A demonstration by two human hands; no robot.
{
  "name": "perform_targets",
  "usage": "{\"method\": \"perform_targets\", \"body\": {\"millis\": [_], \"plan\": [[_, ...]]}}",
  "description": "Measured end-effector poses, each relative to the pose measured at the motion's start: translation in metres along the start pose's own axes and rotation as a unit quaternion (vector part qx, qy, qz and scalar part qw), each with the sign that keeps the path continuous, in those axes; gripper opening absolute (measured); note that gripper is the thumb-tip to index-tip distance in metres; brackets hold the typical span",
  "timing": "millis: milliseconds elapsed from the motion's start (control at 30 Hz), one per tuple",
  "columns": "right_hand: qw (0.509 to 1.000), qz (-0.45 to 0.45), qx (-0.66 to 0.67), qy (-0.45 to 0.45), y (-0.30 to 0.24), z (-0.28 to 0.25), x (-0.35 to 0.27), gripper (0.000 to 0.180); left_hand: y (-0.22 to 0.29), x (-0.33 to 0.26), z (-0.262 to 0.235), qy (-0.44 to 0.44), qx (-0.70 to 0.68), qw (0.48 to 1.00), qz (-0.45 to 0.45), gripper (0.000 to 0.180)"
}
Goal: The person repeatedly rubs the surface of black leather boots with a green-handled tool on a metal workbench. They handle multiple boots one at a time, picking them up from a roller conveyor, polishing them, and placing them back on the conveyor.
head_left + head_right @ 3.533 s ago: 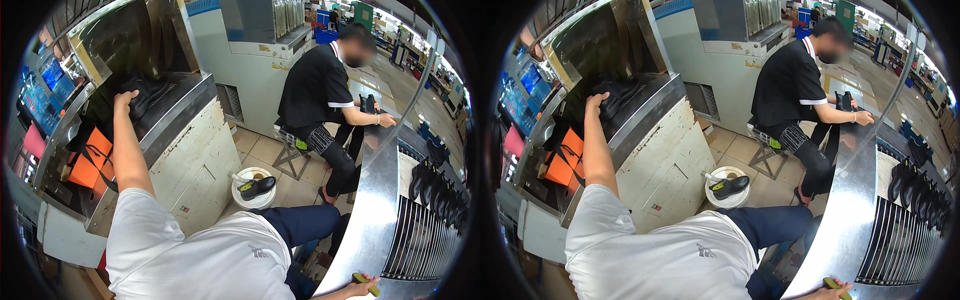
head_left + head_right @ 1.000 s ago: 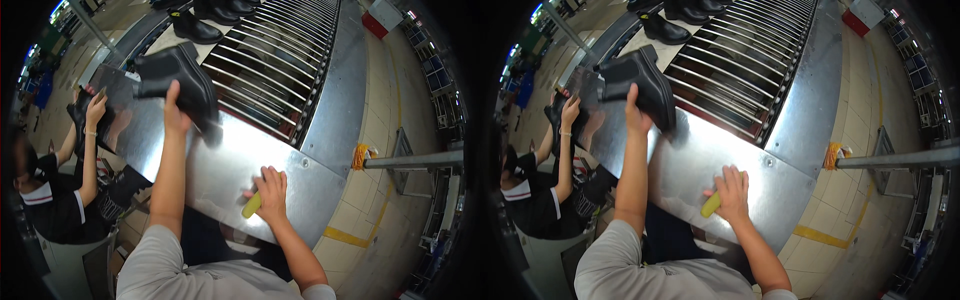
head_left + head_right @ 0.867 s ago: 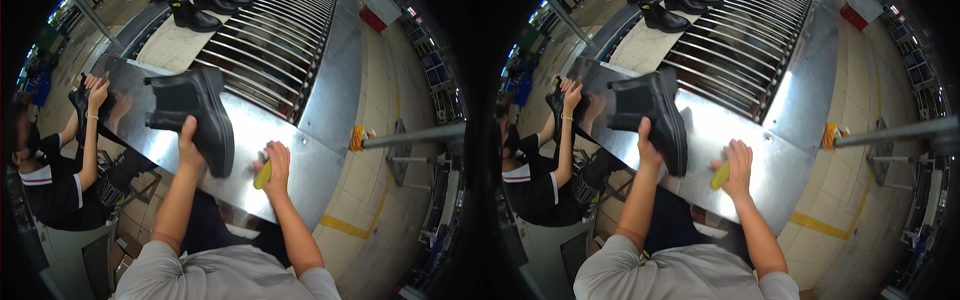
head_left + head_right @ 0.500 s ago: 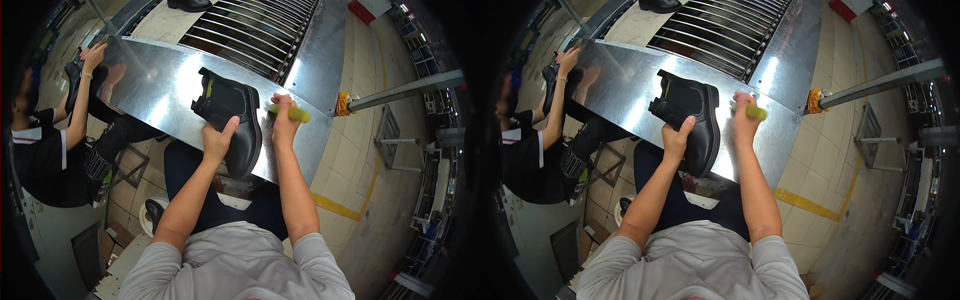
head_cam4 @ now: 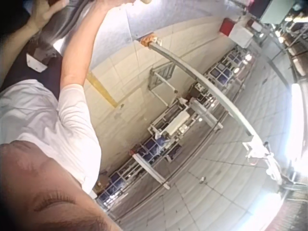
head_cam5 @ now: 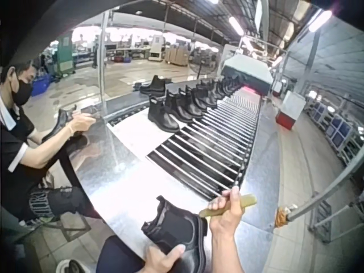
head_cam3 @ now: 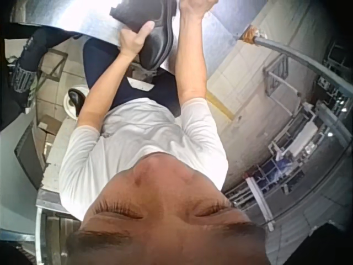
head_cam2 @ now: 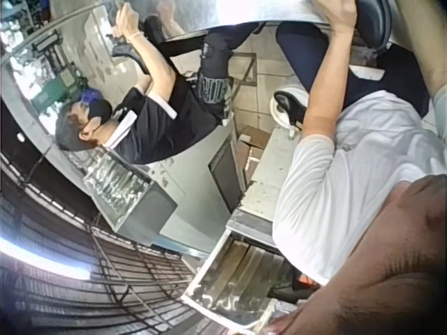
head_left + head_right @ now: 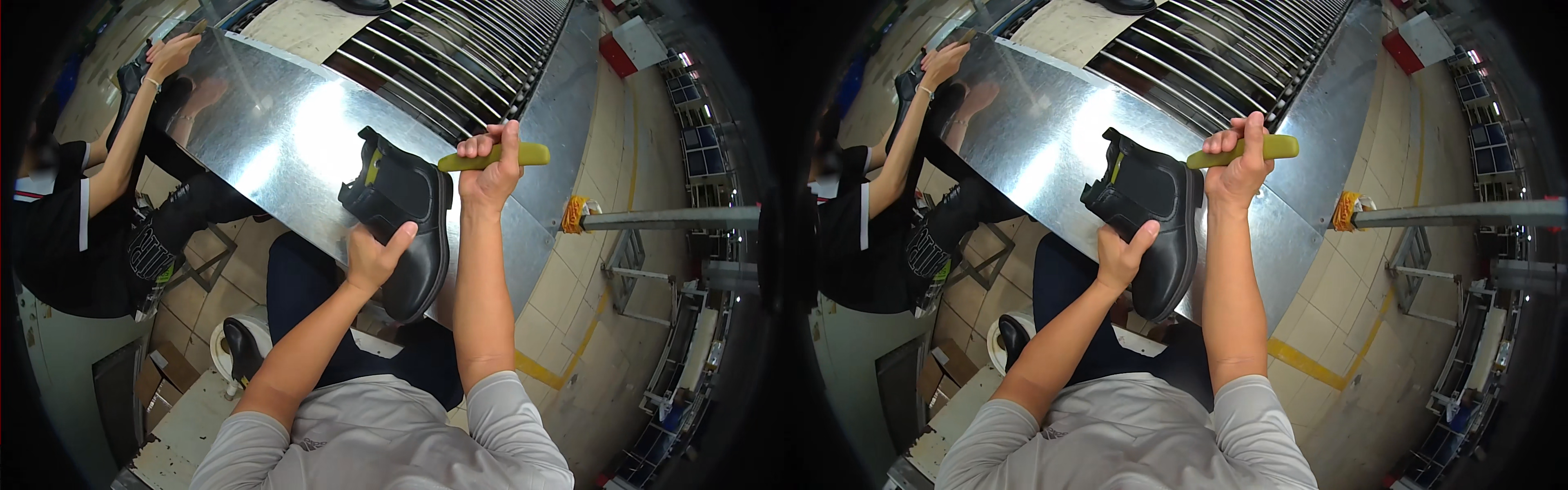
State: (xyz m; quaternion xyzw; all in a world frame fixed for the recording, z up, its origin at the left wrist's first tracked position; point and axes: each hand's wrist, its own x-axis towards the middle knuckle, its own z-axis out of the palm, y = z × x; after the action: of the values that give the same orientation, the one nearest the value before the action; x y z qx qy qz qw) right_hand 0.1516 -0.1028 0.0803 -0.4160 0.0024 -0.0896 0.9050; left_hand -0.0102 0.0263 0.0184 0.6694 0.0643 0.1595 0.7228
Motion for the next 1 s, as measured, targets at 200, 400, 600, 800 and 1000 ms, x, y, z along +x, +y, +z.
{"method": "perform_targets", "body": {"millis": [200,400,600,800,1000], "plan": [[0.991,0.006,-0.073,-0.110,0.020,-0.004,-0.007,0.039,-0.005,0.002,-0.001,-0.003,0.021,1.000,0.000,0.031],[0.992,-0.043,-0.058,-0.103,0.013,0.001,-0.031,0.037,0.002,0.006,-0.003,0.004,0.033,0.999,0.012,0.031],[0.989,-0.063,-0.064,-0.118,0.002,-0.006,-0.044,0.032,-0.002,0.004,-0.004,0.004,0.021,1.000,0.016,0.031],[0.977,-0.059,-0.098,-0.178,-0.012,-0.012,-0.061,0.032,-0.005,0.005,-0.003,0.007,0.023,0.999,0.034,0.032],[0.988,-0.061,-0.088,-0.114,-0.012,0.002,-0.055,0.039,-0.004,0.008,-0.001,0.015,0.018,0.999,0.030,0.032]]}}
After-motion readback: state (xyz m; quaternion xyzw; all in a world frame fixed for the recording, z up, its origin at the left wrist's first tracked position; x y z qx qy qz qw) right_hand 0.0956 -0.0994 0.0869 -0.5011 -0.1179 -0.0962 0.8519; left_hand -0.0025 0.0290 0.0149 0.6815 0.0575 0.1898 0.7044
